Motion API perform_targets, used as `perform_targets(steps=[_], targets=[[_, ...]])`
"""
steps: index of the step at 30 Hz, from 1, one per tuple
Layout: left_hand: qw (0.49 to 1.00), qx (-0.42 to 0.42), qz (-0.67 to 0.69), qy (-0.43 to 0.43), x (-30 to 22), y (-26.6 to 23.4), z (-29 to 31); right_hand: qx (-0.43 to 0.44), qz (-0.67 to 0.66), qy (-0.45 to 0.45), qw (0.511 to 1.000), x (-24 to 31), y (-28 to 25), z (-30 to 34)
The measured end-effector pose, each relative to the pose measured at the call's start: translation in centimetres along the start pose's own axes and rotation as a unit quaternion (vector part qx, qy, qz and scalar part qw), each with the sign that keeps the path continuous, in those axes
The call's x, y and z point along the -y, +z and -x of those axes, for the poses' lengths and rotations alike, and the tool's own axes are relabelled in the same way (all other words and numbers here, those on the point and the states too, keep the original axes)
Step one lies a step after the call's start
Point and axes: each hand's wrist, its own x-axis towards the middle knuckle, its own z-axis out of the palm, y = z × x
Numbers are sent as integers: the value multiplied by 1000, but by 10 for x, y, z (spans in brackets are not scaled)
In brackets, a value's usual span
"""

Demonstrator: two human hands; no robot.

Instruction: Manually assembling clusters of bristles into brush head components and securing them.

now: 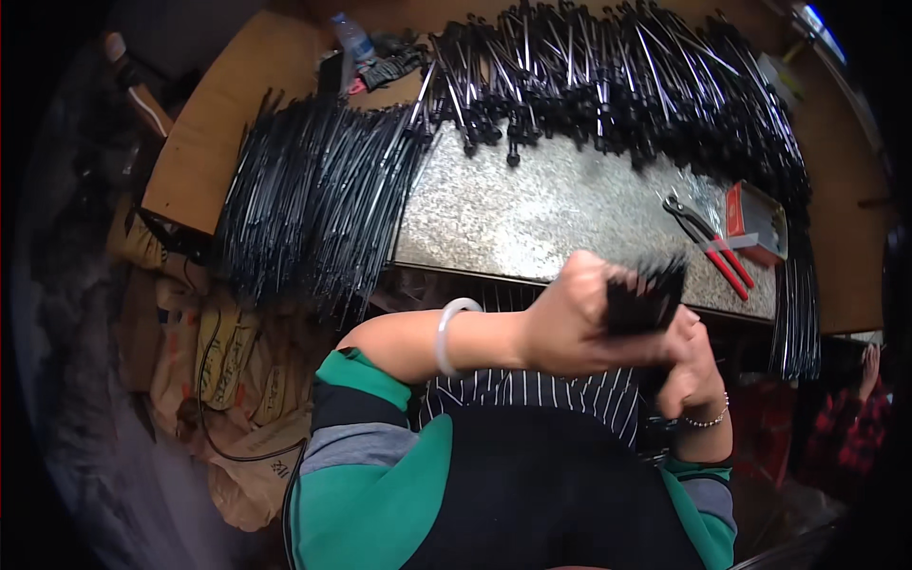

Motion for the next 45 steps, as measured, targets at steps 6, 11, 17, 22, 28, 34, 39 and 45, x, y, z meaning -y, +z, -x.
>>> perform_targets(steps=[6, 11, 17, 22, 28, 34, 39, 45], targets=[[880, -38, -435, -187, 21, -116, -17, -135, -137, 15, 981, -23, 27, -2], [498, -235, -765, -334, 55, -244, 36, -156, -176, 17, 972, -37, 34, 2], [489, -225, -763, -358, 55, -247, 26, -166, -118, 23, 979, -41, 32, 7], [499, -344, -795, 22, 20, -269, -15, -213, -129, 17, 968, -44, 33, 14], [716, -464, -280, 439, -73, -215, -110, -264, -156, -3, 952, -43, 35, 10], [954, -238, -102, 153, -80, -86, -86, -249, -192, -40, 949, -34, 29, 8], [963, -246, 104, -26, -13, -29, -34, -221, -160, -39, 961, -25, 32, 6], [927, -218, 303, -41, 8, -9, -17, -227, -136, -19, 964, -20, 36, 4]])
